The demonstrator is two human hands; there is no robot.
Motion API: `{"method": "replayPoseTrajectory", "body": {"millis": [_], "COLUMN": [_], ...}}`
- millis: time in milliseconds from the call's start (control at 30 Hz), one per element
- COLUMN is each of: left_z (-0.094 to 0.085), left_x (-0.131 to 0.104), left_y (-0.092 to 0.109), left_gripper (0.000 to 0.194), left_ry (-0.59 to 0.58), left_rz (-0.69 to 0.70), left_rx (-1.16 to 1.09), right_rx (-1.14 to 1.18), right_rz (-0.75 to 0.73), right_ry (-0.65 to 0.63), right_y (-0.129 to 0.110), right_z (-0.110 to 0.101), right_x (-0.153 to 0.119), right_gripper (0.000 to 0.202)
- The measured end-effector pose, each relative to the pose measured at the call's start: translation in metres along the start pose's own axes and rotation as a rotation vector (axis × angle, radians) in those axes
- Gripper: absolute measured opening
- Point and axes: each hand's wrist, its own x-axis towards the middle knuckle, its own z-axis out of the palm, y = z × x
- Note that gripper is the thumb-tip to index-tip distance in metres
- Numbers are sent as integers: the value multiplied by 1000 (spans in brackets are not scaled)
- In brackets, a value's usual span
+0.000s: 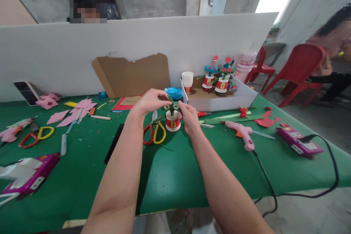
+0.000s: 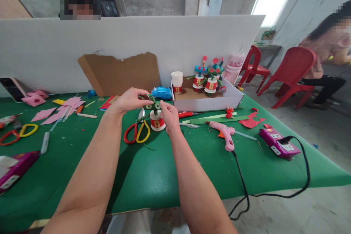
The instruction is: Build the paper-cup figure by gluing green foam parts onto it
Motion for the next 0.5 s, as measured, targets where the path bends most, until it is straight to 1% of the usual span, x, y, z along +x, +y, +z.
{"method": "replayPoseTrajectory", "body": {"millis": [100,200,300,367,433,500], "left_z": [-3,-6,-12,-17,-22,-27], "left_x": [-1,-4,-8,-11,-13,-15], "left_y": [1,2,3,3,4,4], "left_gripper": [24,28,31,30,27,22], "left_ry": [6,11,15,41,102,199], "left_rz": [-11,-28,-34,-14,7,5], "left_rx": [-25,-33,-33,-17,-5,2], "right_rx": [-54,-198,-343,-386,-383,-347], "right_rz": [-26,-95,-184,-236,-279,-308], "right_ry": [28,97,251,371,484,567], "right_y": [-1,-3,-7,-11,-13,-13], "right_z": [-1,-4,-11,-18,-26,-33], "right_x": [0,1,3,5,8,11], "right_gripper": [54,53,49,46,43,40]}}
